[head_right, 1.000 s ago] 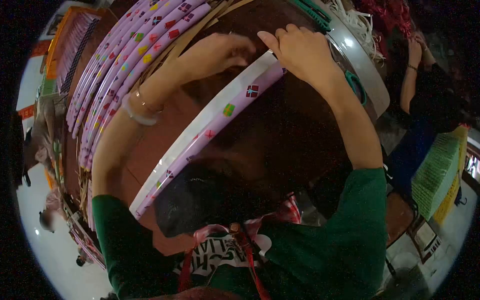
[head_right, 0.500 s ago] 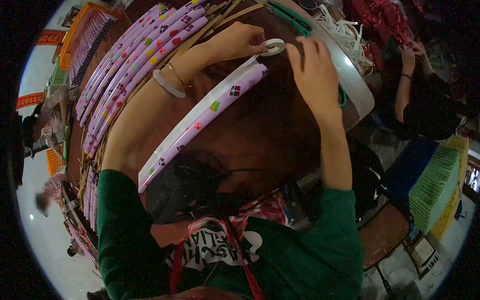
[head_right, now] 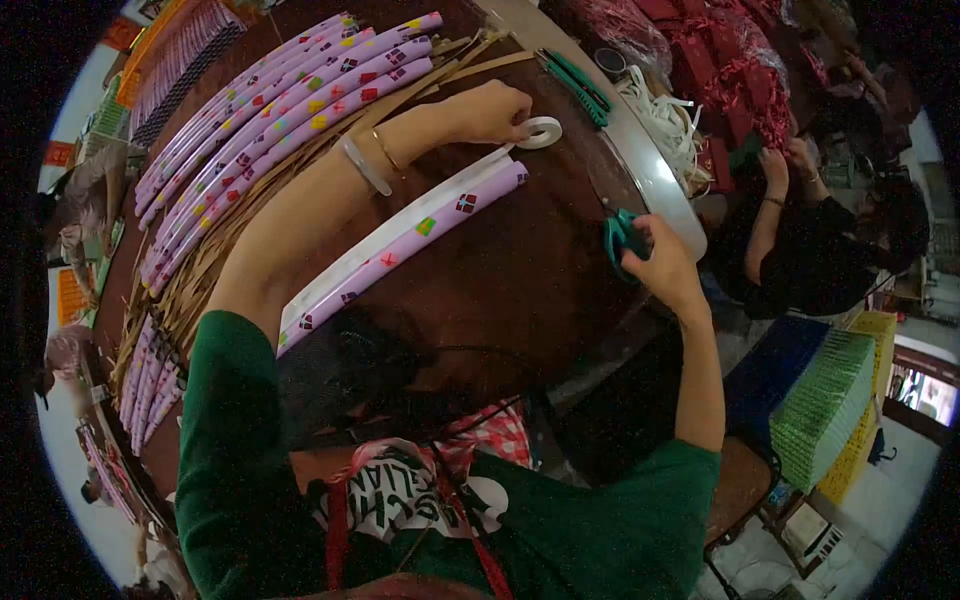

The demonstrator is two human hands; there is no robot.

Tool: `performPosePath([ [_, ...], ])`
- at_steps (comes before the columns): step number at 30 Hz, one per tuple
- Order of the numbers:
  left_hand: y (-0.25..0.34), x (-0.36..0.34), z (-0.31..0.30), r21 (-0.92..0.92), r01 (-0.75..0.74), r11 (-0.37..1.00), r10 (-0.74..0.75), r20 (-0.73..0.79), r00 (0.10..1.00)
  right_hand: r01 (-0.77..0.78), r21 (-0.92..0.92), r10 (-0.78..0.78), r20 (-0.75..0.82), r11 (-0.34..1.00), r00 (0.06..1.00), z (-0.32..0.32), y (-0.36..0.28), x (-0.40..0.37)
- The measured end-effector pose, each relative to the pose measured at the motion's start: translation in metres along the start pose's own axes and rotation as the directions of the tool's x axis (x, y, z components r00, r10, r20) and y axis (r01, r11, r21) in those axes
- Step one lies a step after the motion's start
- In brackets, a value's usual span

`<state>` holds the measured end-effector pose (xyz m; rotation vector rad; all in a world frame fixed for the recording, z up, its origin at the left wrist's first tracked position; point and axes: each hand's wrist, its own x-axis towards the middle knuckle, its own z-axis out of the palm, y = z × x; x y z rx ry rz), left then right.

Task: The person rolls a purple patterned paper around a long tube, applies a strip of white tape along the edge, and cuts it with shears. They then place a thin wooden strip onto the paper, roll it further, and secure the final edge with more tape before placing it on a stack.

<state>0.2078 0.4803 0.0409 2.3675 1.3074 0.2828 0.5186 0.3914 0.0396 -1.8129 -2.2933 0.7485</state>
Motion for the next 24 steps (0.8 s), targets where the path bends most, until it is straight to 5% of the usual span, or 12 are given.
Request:
performPosePath([
  [2,0.002,-0.001,-0.002,-0.030,0.011,0.999,-0.010,0.012,1.000,0.104,0.462,-0.206,0.177,0.881,0.962,-0.005,0.008,0.004],
  [4,-0.004,0.002,0.004,-0.031,0.015,0.999,-0.015,0.016,1.000,0.084,0.450,-0.211,0.240,0.889,0.948,-0.016,-0.007,0.010],
  [7,-0.004,0.006,0.004,0.013,0.002,1.000,-0.003,0.036,0.999,0.396,0.143,-0.421,0.273,0.907,0.865,-0.030,-0.043,0.033],
  [10,-0.003,0.007,0.005,0.033,0.010,0.999,-0.011,0.023,1.000,0.338,0.053,-0.326,0.435,0.940,0.839,-0.039,-0.064,0.059],
  [12,-0.002,0.006,0.003,0.054,-0.032,0.998,0.031,0.022,0.999,0.380,0.072,-0.373,0.422,0.922,0.827,-0.041,-0.062,0.072],
  [18,0.000,0.009,0.000,0.014,-0.010,1.000,0.009,0.077,0.997,0.233,-0.022,-0.181,0.556,0.972,0.811,-0.061,-0.082,0.073],
  [19,0.001,0.007,-0.001,0.018,-0.032,0.999,0.031,0.073,0.997,0.336,-0.205,-0.188,0.522,0.919,0.832,-0.060,-0.081,0.070],
  [22,0.011,-0.002,-0.014,-0.017,-0.029,0.999,0.030,0.077,0.997,0.498,-0.189,-0.371,0.461,0.846,0.806,-0.055,-0.078,0.067],
  [24,0.012,-0.002,-0.014,-0.017,-0.060,0.998,0.060,0.054,0.997,0.415,-0.164,-0.287,0.501,0.895,0.817,-0.054,-0.084,0.072],
])
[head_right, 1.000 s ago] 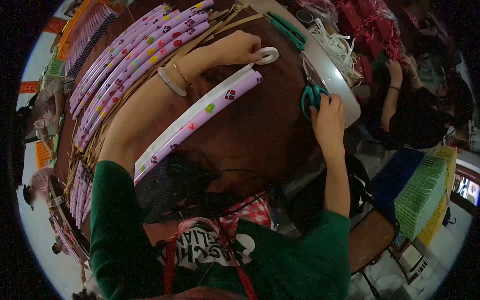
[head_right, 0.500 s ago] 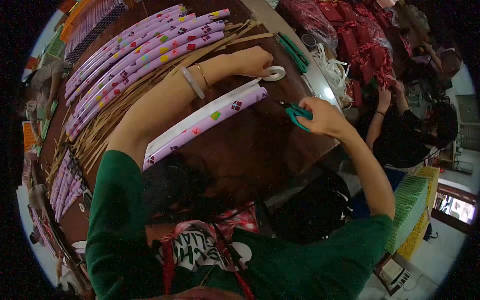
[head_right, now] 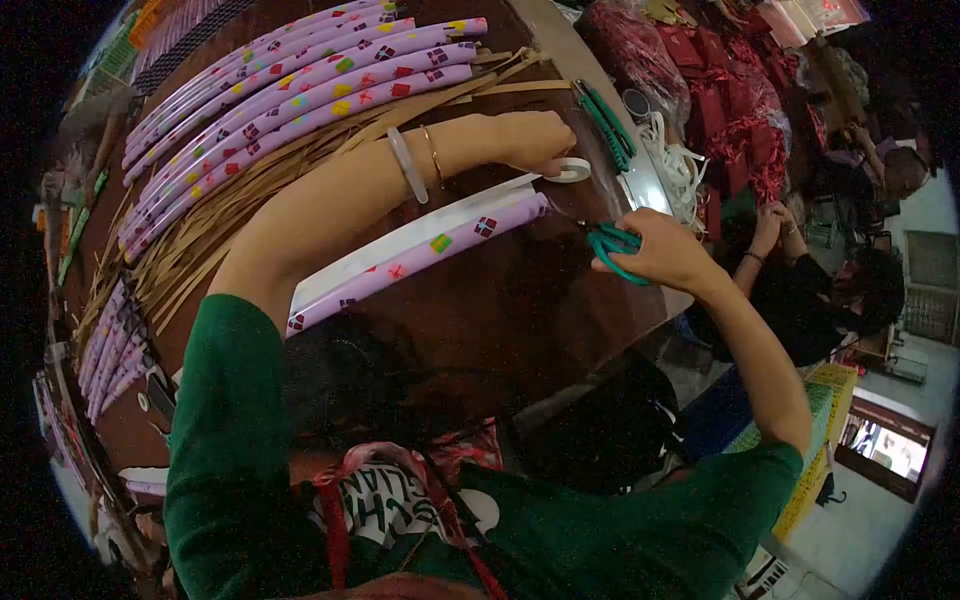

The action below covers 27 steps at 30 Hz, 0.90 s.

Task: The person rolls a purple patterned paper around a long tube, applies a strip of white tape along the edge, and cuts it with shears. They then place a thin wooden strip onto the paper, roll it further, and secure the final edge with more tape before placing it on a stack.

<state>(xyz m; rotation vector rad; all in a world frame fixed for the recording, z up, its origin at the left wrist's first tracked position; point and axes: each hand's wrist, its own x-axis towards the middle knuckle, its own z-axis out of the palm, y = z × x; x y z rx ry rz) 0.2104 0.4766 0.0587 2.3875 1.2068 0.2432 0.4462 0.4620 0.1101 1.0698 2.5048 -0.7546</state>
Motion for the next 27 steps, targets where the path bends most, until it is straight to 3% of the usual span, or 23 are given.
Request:
performPosePath([
  [2,-0.009,0.010,0.009,0.017,0.053,0.998,-0.053,0.023,0.998,-0.082,0.053,0.083,-0.008,0.995,0.997,0.000,0.000,0.008],
  [4,-0.011,0.011,0.009,0.025,0.028,0.999,-0.029,0.046,0.999,-0.056,0.056,0.057,-0.022,0.997,0.998,0.003,0.010,0.017],
  [6,-0.013,0.016,0.009,0.037,0.047,0.998,-0.050,0.091,0.995,-0.098,0.163,0.088,0.065,0.982,0.994,0.004,0.017,0.028],
  [7,-0.014,0.018,0.010,0.051,0.065,0.997,-0.072,0.133,0.988,-0.009,0.206,0.012,-0.012,0.979,1.000,0.008,0.021,0.032],
  [12,-0.010,0.016,0.010,0.020,0.105,0.994,-0.107,0.115,0.988,-0.051,0.186,0.048,0.021,0.981,0.999,0.002,0.019,0.046],
  [14,-0.013,0.017,0.011,0.014,0.073,0.997,-0.074,0.115,0.991,-0.097,0.077,0.086,0.142,0.992,0.986,-0.006,0.013,0.051],
  [17,-0.012,0.017,0.009,0.025,0.095,0.995,-0.098,0.143,0.985,-0.131,0.160,0.106,0.152,0.978,0.983,-0.004,0.016,0.055],
  [27,-0.020,0.021,0.014,0.030,0.094,0.995,-0.097,0.141,0.985,-0.096,0.080,0.078,0.203,0.992,0.976,-0.015,0.019,0.060],
])
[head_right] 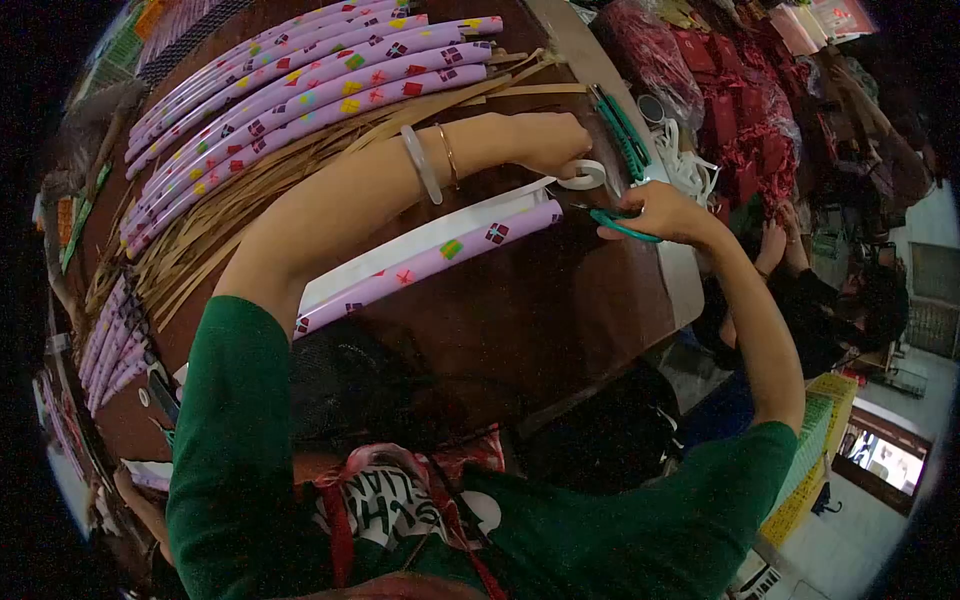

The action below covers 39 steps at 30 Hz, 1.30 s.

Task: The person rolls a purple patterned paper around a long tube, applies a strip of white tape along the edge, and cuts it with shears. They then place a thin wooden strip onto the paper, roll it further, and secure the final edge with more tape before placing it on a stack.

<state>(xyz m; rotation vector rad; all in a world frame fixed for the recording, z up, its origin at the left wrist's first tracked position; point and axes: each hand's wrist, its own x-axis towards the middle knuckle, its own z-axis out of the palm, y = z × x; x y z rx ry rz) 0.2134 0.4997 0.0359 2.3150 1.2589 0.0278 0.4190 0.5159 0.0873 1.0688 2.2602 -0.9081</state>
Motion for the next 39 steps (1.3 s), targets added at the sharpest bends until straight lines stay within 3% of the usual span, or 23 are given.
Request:
performPosePath([
  [3,0.002,-0.003,-0.003,-0.016,0.015,1.000,-0.015,0.009,1.000,0.044,-0.058,-0.047,-0.039,0.997,0.998,0.003,-0.005,0.000],
  [5,0.002,-0.004,-0.004,-0.025,0.004,1.000,-0.003,0.010,1.000,0.076,0.081,-0.068,-0.090,0.994,0.994,0.009,0.000,0.004],
  [11,-0.001,-0.001,-0.002,-0.012,0.001,1.000,-0.001,0.011,1.000,0.099,0.161,-0.087,-0.080,0.982,0.993,0.022,0.015,0.015],
  [18,0.002,-0.004,-0.003,0.001,0.023,1.000,-0.023,0.030,0.999,0.038,0.125,-0.027,-0.087,0.991,0.996,0.031,0.010,0.013],
  [20,0.002,-0.009,-0.005,-0.051,0.005,0.999,-0.005,0.003,1.000,0.115,0.180,-0.092,-0.129,0.977,0.987,0.039,0.019,0.017],
  [32,-0.002,-0.007,0.001,-0.029,-0.036,0.999,0.035,-0.056,0.998,-0.011,0.159,0.019,-0.046,0.987,0.999,0.039,0.014,0.013],
  [39,-0.009,-0.002,0.008,-0.069,-0.043,0.997,0.039,-0.051,0.998,0.082,0.051,-0.077,-0.109,0.995,0.991,0.042,0.014,0.013],
])
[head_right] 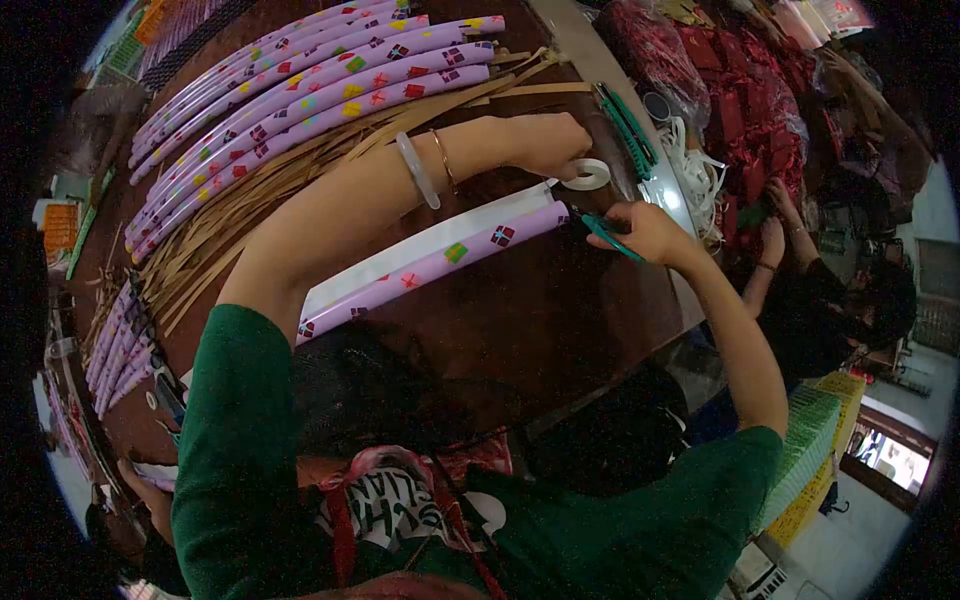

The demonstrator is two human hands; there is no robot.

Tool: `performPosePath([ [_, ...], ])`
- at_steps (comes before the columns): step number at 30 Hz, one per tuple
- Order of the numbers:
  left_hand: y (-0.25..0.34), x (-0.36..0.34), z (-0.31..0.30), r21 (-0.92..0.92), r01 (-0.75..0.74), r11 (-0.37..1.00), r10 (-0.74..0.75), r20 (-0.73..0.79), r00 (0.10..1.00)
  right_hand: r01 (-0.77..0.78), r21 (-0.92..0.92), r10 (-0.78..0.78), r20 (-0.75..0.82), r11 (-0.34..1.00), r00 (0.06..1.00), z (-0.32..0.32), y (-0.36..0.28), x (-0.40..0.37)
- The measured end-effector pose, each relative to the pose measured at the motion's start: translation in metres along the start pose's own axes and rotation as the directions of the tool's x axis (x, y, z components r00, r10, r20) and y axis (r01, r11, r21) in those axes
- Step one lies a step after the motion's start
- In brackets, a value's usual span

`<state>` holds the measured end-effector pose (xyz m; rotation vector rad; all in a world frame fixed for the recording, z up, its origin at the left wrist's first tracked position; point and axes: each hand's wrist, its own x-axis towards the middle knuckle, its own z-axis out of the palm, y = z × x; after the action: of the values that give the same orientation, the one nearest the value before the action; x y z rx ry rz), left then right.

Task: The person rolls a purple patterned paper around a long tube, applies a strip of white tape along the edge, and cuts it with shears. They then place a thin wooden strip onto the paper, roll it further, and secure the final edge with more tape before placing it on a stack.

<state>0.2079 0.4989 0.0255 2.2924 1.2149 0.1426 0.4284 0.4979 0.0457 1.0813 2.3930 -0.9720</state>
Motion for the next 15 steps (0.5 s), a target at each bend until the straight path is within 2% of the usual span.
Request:
performPosePath([
  [3,0.000,-0.007,-0.003,-0.058,-0.012,0.998,0.003,-0.150,0.989,0.015,0.021,-0.015,-0.032,1.000,0.999,0.002,-0.008,-0.005],
  [4,-0.002,-0.012,-0.006,-0.318,0.091,0.944,-0.133,-0.114,0.984,-0.038,0.082,0.041,-0.044,0.996,0.998,0.003,-0.010,-0.007],
  [5,-0.002,-0.015,-0.009,-0.551,0.187,0.813,-0.254,-0.047,0.966,-0.089,0.141,0.097,-0.054,0.986,0.994,0.004,-0.012,-0.009],
  [6,-0.007,-0.013,-0.006,-0.748,0.217,0.627,-0.306,0.020,0.952,-0.089,0.141,0.098,-0.056,0.986,0.994,0.006,-0.012,-0.013],
  [8,-0.017,-0.013,0.000,-0.731,0.308,0.609,-0.320,0.128,0.939,-0.216,-0.068,0.191,-0.265,0.974,0.945,0.011,-0.014,-0.024],
  [9,-0.018,-0.012,0.003,-0.528,0.373,0.763,-0.361,0.131,0.923,-0.205,-0.249,0.092,-0.400,0.946,0.912,0.022,-0.004,-0.032],
  [11,0.004,-0.018,0.003,-0.203,0.510,0.836,-0.527,-0.035,0.849,-0.246,-0.380,0.037,-0.479,0.892,0.877,0.041,0.006,-0.047],
  [12,0.002,-0.020,0.008,-0.185,0.450,0.874,-0.474,-0.116,0.873,-0.216,-0.431,-0.022,-0.482,0.876,0.876,0.046,0.002,-0.057],
  [14,-0.007,-0.017,0.012,-0.395,0.439,0.807,-0.476,0.006,0.880,-0.248,-0.440,0.001,-0.490,0.863,0.872,0.056,0.009,-0.060],
  [15,-0.010,-0.026,0.015,-0.434,0.313,0.845,-0.401,-0.126,0.907,-0.279,-0.448,0.019,-0.502,0.850,0.864,0.062,0.012,-0.062],
])
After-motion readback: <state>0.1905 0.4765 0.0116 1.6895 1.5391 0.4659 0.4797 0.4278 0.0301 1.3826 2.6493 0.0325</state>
